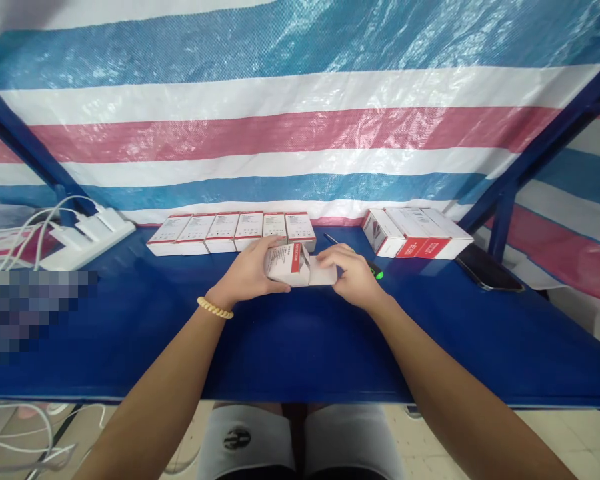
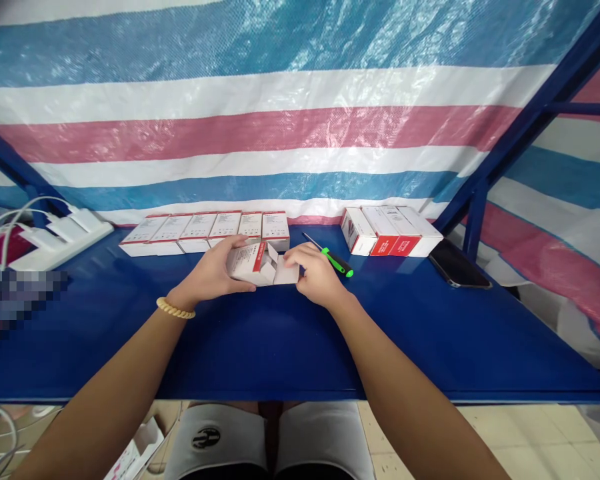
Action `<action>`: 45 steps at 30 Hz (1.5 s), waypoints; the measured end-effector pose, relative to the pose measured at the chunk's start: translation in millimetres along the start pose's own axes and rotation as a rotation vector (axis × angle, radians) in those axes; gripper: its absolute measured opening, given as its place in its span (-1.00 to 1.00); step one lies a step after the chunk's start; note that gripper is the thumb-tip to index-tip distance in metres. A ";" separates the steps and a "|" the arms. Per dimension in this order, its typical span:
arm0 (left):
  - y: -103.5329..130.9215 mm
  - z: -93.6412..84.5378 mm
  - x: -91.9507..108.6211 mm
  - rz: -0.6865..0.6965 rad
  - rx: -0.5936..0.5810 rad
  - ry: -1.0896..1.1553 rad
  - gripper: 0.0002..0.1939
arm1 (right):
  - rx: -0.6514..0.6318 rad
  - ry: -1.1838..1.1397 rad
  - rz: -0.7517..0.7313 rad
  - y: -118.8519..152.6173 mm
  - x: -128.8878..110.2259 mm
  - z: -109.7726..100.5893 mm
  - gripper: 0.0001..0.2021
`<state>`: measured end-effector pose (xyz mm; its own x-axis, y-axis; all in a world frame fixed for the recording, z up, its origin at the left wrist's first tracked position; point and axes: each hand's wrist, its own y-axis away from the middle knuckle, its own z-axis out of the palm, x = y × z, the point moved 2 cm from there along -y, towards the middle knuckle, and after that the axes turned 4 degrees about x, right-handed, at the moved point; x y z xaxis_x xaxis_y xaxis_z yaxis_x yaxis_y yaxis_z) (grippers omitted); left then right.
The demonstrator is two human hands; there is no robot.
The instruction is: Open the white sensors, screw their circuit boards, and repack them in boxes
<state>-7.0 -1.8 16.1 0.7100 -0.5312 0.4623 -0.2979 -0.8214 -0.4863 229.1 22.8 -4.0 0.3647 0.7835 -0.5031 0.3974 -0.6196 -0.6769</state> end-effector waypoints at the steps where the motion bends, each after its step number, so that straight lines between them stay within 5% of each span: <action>1: 0.1 2.7 -2.6 0.029 0.020 -0.044 -0.02 | -0.102 0.013 0.009 0.2 1.5 0.3 -0.68; 4: 0.7 7.4 -5.4 0.135 0.075 -0.149 -0.08 | -0.317 0.050 0.080 3.3 1.6 1.4 -0.41; 8: 1.5 7.0 -0.9 0.202 0.121 -0.242 -0.17 | -0.409 0.000 0.200 9.0 -1.7 4.5 -0.26; 10: 1.6 6.5 1.3 0.208 0.124 -0.272 -0.18 | -0.391 -0.062 0.205 9.6 -2.1 4.7 -0.32; 15: 1.3 7.4 2.1 0.189 0.209 -0.355 -0.21 | -0.247 -0.199 0.134 3.7 -5.6 1.5 -0.86; 23: 1.7 14.6 6.1 0.203 0.134 -0.379 -0.17 | -0.253 -0.254 0.308 5.1 -10.5 16.3 -0.66; 30: 0.9 10.7 2.2 0.172 0.209 -0.327 -0.20 | -0.261 -0.200 0.279 7.4 -5.2 17.5 -0.22; 34: 1.8 10.9 1.8 0.248 0.172 -0.298 -0.23 | -0.170 -0.117 0.280 7.3 -1.6 16.4 0.00; 37: 2.6 12.6 4.3 0.308 0.147 -0.272 -0.26 | -0.215 -0.052 0.250 6.7 -4.1 14.4 0.11; 40: 2.9 13.3 9.3 0.325 0.150 -0.215 -0.28 | -0.262 0.002 0.226 5.7 -9.2 12.8 0.09; 45: 3.2 10.7 21.0 0.307 0.003 -0.200 -0.21 | -0.163 0.095 0.201 4.4 -14.0 13.5 -0.24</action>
<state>13.8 -13.3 16.4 0.6982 -0.7020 0.1406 -0.5150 -0.6288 -0.5826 214.3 9.7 -7.2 0.5240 0.6410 -0.5609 0.4369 -0.7675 -0.4691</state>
